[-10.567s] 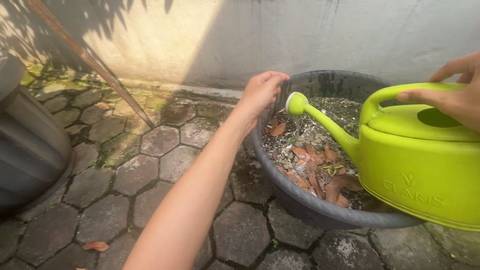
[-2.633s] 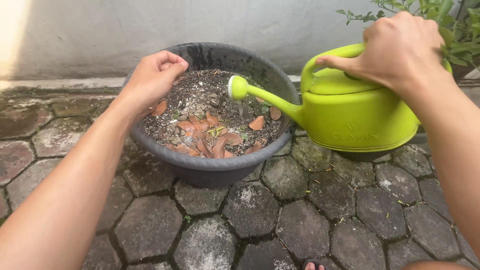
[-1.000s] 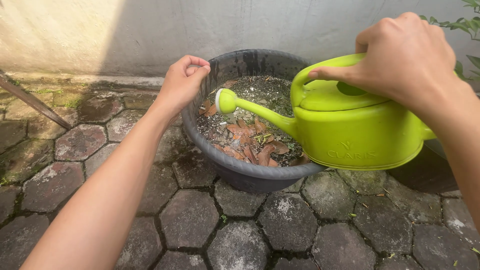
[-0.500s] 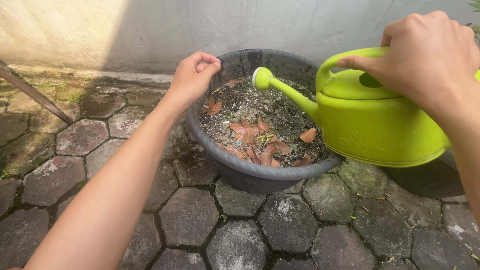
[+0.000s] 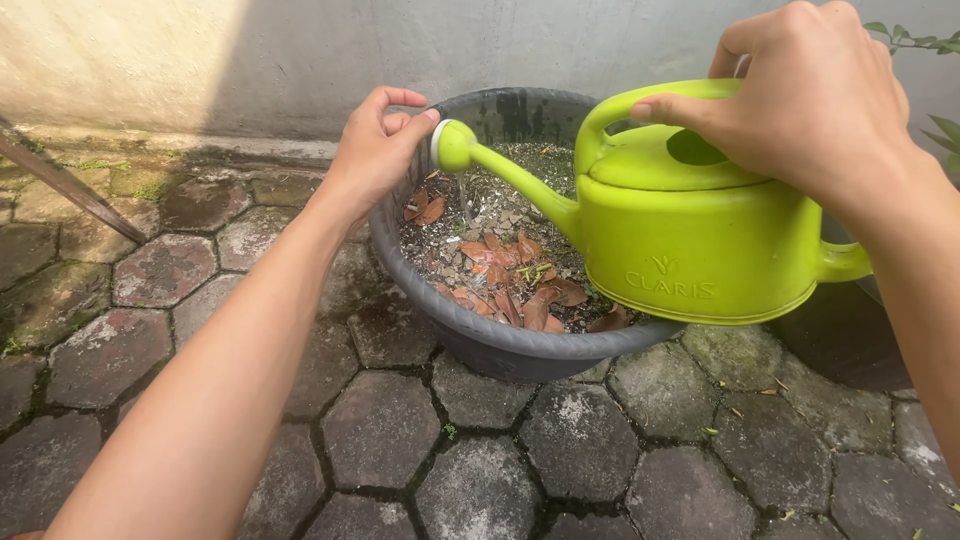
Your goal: Watering a potted plant using a green plastic watering can.
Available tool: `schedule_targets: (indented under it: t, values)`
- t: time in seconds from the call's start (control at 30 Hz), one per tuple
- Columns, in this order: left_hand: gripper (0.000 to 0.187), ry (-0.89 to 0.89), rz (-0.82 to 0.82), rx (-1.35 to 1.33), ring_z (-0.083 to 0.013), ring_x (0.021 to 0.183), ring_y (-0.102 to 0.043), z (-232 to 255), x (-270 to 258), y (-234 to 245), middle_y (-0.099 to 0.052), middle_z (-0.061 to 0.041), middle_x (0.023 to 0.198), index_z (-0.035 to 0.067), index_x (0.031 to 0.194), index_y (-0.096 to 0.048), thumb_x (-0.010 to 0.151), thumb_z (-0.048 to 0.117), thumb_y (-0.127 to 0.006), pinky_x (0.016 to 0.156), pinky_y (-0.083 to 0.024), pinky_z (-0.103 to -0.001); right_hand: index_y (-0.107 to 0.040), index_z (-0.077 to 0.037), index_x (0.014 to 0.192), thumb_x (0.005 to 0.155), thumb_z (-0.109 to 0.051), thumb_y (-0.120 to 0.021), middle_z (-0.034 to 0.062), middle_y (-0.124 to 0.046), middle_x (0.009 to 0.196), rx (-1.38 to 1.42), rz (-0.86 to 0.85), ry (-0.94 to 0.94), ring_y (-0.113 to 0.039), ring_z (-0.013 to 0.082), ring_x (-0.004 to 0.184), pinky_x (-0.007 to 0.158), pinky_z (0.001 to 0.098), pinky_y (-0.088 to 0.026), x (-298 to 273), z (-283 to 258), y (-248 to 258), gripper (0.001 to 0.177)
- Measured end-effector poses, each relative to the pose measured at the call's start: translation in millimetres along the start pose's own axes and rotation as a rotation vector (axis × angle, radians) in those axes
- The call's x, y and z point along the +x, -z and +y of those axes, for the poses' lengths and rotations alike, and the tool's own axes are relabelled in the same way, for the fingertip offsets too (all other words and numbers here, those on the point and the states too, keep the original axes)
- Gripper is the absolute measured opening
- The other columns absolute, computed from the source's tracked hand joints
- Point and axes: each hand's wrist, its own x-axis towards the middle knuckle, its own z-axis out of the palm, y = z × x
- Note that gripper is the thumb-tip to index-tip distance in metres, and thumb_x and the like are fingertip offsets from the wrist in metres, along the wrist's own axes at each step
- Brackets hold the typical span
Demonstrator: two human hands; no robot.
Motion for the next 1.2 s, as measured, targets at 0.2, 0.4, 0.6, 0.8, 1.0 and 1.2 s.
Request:
schedule_targets:
  t: [0.2, 0.4, 0.6, 0.8, 1.0, 1.2]
  values:
    - [0.03, -0.042, 0.063, -0.03, -0.0031, 0.061, -0.051, -13, 11, 3, -0.059, 0.004, 0.073, 0.009, 0.117, -0.054, 0.091, 0.024, -0.056, 0.059, -0.042, -0.018, -0.073, 0.0, 0.085, 0.085, -0.058, -0.081, 0.0142, -0.065, 0.065, 0.07, -0.067, 0.018, -0.058, 0.0271, 0.043, 0.045, 0.0399, -0.05, -1, -13, 6, 0.059]
    - [0.029, -0.032, 0.065, -0.043, -0.0016, 0.056, -0.043, -10, 8, 3, -0.058, 0.005, 0.073, 0.011, 0.116, -0.055, 0.091, 0.025, -0.056, 0.057, -0.039, -0.018, -0.073, -0.003, 0.08, 0.08, -0.065, -0.081, 0.0116, -0.065, 0.062, 0.006, -0.089, 0.039, -0.057, 0.0247, 0.042, 0.043, 0.0375, -0.049, -3, -18, 13, 0.063]
    - [0.031, -0.065, 0.056, -0.049, -0.0014, 0.05, -0.039, -12, 11, 1, -0.053, 0.007, 0.064, 0.01, 0.117, -0.055, 0.091, 0.026, -0.055, 0.054, -0.037, -0.017, -0.072, 0.002, 0.089, 0.087, -0.06, -0.082, 0.0176, -0.064, 0.059, -0.027, -0.054, 0.026, -0.06, 0.0281, 0.038, 0.037, 0.0391, -0.052, -4, -3, 13, 0.062]
    - [0.028, -0.072, 0.035, -0.105, -0.0006, 0.048, -0.037, -12, 12, -4, -0.051, 0.008, 0.061, 0.01, 0.116, -0.056, 0.091, 0.024, -0.056, 0.051, -0.033, -0.016, -0.071, 0.008, 0.088, 0.103, -0.041, -0.086, 0.02, -0.064, 0.063, -0.008, 0.048, 0.065, -0.058, 0.0219, 0.039, 0.034, 0.032, -0.05, -5, 42, -10, 0.053]
    - [0.023, -0.036, 0.008, -0.051, 0.0001, 0.048, -0.037, 5, 5, -13, -0.048, 0.01, 0.058, 0.013, 0.111, -0.058, 0.091, 0.024, -0.055, 0.051, -0.032, -0.016, -0.071, 0.004, 0.085, 0.105, -0.051, -0.081, 0.0143, -0.065, 0.064, -0.178, 0.048, 0.079, -0.054, 0.0176, 0.039, 0.04, 0.0266, -0.048, -7, 102, -34, 0.059]
    - [0.026, 0.276, -0.288, -0.029, -0.002, 0.042, -0.033, 23, 15, -19, -0.045, 0.006, 0.056, 0.009, 0.109, -0.063, 0.096, 0.028, -0.05, 0.038, -0.025, -0.015, -0.065, 0.012, 0.075, 0.098, -0.038, -0.084, 0.0233, -0.061, 0.063, -0.036, -0.038, -0.028, -0.055, 0.0253, 0.04, 0.035, 0.0336, -0.046, -22, 116, -13, 0.058]
